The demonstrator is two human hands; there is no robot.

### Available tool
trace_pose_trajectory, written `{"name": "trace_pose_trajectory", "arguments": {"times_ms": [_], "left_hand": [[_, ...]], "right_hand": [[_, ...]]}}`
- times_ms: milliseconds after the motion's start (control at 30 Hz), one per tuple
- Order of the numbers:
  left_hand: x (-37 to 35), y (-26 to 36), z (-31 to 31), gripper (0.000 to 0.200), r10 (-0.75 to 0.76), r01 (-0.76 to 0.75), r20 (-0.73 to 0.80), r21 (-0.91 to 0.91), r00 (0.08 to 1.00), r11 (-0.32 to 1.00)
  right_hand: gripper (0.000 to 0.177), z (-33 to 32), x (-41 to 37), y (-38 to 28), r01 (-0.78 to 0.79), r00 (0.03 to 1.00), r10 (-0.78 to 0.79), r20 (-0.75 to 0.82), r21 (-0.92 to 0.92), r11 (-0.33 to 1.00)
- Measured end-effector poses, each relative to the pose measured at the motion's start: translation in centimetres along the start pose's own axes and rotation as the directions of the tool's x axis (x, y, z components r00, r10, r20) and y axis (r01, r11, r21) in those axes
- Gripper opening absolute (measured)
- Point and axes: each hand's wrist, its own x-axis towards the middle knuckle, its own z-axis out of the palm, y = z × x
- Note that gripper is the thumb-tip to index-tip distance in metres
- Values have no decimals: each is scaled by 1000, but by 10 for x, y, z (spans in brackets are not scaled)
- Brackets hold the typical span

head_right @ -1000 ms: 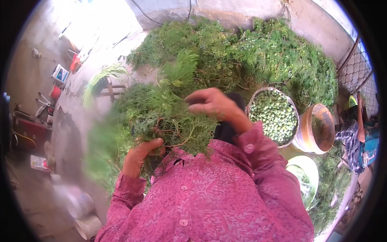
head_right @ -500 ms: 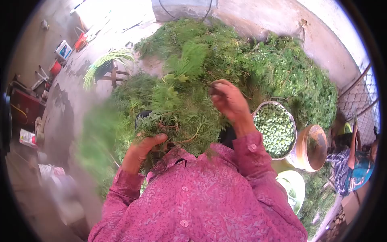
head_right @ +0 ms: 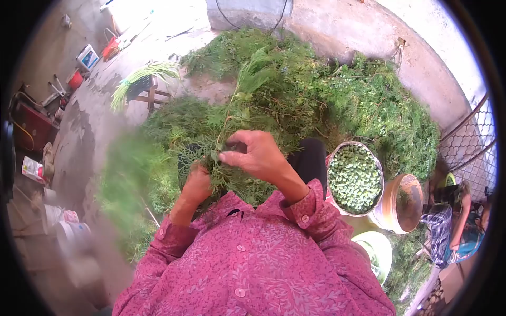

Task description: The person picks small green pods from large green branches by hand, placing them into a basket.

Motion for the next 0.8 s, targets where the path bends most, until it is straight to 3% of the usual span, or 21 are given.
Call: {"name": "trace_pose_trajectory", "arguments": {"times_ms": [67, 100, 167, 200, 233, 267, 300, 367, 467, 567, 667, 733, 800], "left_hand": [[0, -8, 1, 32, 47, -47, -14, -4, 999, 999], [-1, -13, 3, 32, 106, -102, -43, 91, 993, 991], [-1, -20, 6, 33, 170, -156, -63, 184, 983, 970], [-2, -23, 7, 31, 223, -180, -99, 329, 970, 927], [-3, -25, 8, 30, 279, -190, -128, 468, 952, 863], [-4, -28, 11, 30, 278, -190, -128, 467, 952, 864], [-5, -31, 13, 31, 246, -145, -167, 458, 955, 877], [-2, -38, 18, 33, 212, -101, -208, 446, 955, 889], [0, -38, 21, 34, 288, -186, -245, 370, 926, 910], [-1, -27, 18, 37, 215, -133, -202, 356, 955, 925], [-1, -25, 16, 38, 334, -229, -126, 506, 934, 831], [4, -19, 18, 31, 550, -342, -142, 649, 823, 680], [5, -23, 20, 30, 529, -301, -134, 695, 838, 653]], "right_hand": [[30, 1, -2, -3, -114, 992, 115, 47, -13, 993], [30, 3, -2, -1, -115, 992, 116, 45, -11, 993], [36, 10, -1, 10, -95, 995, 96, 12, 282, 955], [36, 10, -1, 18, -96, 995, 97, 10, 281, 955], [38, 10, -2, 27, -182, 982, 187, 37, 476, 860], [40, 10, -3, 33, -256, 960, 267, 84, 646, 719], [40, 14, -4, 34, -257, 960, 268, 85, 646, 719], [41, 24, -3, 34, -89, 983, 137, -124, 334, 939], [42, 32, 1, 23, 18, 989, 14, -146, 216, 976], [45, 33, 5, 17, 50, 984, -18, -178, 180, 982], [46, 36, 6, 9, -12, 991, 39, -131, 199, 980], [44, 39, 8, 18, 28, 990, 1, -141, 201, 979], [42, 38, 8, 17, 70, 988, -39, -152, 203, 977]]}}
